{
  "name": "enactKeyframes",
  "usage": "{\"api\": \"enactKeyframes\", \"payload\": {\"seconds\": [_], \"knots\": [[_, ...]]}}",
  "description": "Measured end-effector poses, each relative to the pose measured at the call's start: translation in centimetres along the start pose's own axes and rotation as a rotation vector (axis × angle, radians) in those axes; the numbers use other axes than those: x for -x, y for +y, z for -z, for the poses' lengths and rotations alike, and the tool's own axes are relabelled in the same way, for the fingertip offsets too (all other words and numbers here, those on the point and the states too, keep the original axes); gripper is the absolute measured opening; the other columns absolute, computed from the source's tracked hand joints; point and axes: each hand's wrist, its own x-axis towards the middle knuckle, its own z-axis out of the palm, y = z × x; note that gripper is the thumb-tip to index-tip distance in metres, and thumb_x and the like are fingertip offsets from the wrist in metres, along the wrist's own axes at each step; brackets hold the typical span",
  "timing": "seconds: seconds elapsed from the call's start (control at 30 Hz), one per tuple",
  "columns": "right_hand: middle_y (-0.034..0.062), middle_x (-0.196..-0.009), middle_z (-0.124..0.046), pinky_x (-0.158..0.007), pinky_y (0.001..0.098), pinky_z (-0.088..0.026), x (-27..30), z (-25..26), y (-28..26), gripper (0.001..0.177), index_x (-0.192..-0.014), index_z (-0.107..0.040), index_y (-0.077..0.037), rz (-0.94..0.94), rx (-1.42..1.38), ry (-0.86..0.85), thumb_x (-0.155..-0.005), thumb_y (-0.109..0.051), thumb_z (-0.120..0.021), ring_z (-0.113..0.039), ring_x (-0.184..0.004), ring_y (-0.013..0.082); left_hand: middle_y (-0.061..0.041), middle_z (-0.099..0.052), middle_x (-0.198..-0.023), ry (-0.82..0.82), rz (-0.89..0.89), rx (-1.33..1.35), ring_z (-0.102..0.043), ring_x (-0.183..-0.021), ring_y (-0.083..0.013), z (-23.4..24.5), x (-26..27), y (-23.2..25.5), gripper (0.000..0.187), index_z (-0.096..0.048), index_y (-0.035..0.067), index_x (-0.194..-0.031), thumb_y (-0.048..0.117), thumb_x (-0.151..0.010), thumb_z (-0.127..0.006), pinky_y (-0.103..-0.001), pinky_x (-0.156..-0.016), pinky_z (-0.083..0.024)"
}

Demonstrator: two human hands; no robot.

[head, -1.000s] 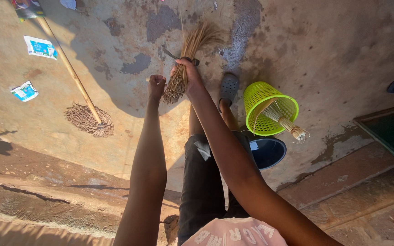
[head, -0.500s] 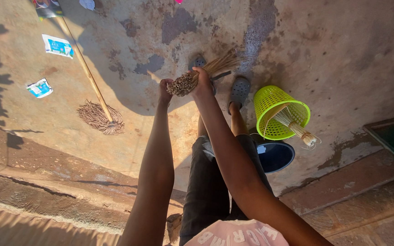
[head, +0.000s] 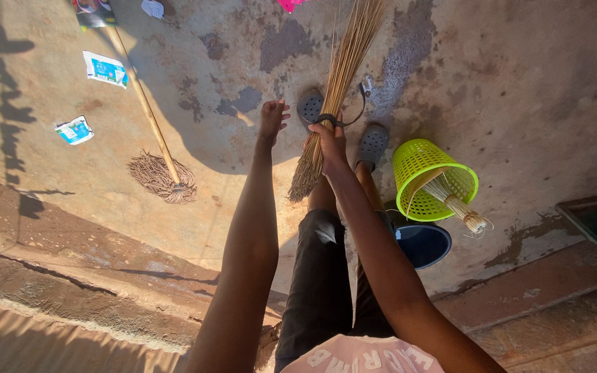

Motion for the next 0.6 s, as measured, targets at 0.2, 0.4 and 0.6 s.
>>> {"api": "enactKeyframes", "payload": {"seconds": [0.2, 0.4, 0.6], "knots": [[0.0090, -0.079, -0.062, -0.049, 0.0357, -0.055, 4.1, 4.9, -1.8, 0.084, -0.153, -0.026, -0.029, -0.046, 0.189, -0.173, -0.086, -0.005, -0.071, -0.064, -0.056, 0.0186, -0.005, -0.069, -0.108, 0.076, -0.043, -0.003, -0.069, -0.089, -0.0173, -1.8, -2.9, -0.3, 0.045, -0.054, 0.007, -0.115, 0.047, -0.096, -0.061, -0.035, -0.069, -0.055], [0.0106, -0.097, -0.069, -0.070, 0.0409, -0.060, 5.1, 13.5, -3.4, 0.059, -0.144, -0.052, -0.011, 0.280, 1.260, -0.099, -0.091, -0.015, -0.079, -0.072, -0.081, 0.0252, -0.014, -0.065, -0.105, 0.240, -0.061, 0.053, -0.069, -0.088, -0.0248, -1.5, -2.5, -3.8, 0.050, -0.053, 0.001, -0.114, 0.049, -0.100, -0.059, -0.040, -0.072, -0.054], [0.0163, -0.081, -0.070, -0.067, 0.0472, -0.054, 0.3, 11.9, -5.8, 0.069, -0.158, -0.041, -0.029, 0.406, 2.135, -0.328, -0.095, -0.046, -0.065, -0.068, -0.074, 0.0350, -0.021, -0.060, -0.121, 0.775, 0.065, -0.256, -0.060, -0.112, -0.0373, -1.7, 0.5, -8.3, 0.053, -0.052, 0.001, -0.121, 0.049, -0.099, -0.058, -0.049, -0.094, -0.047]]}}
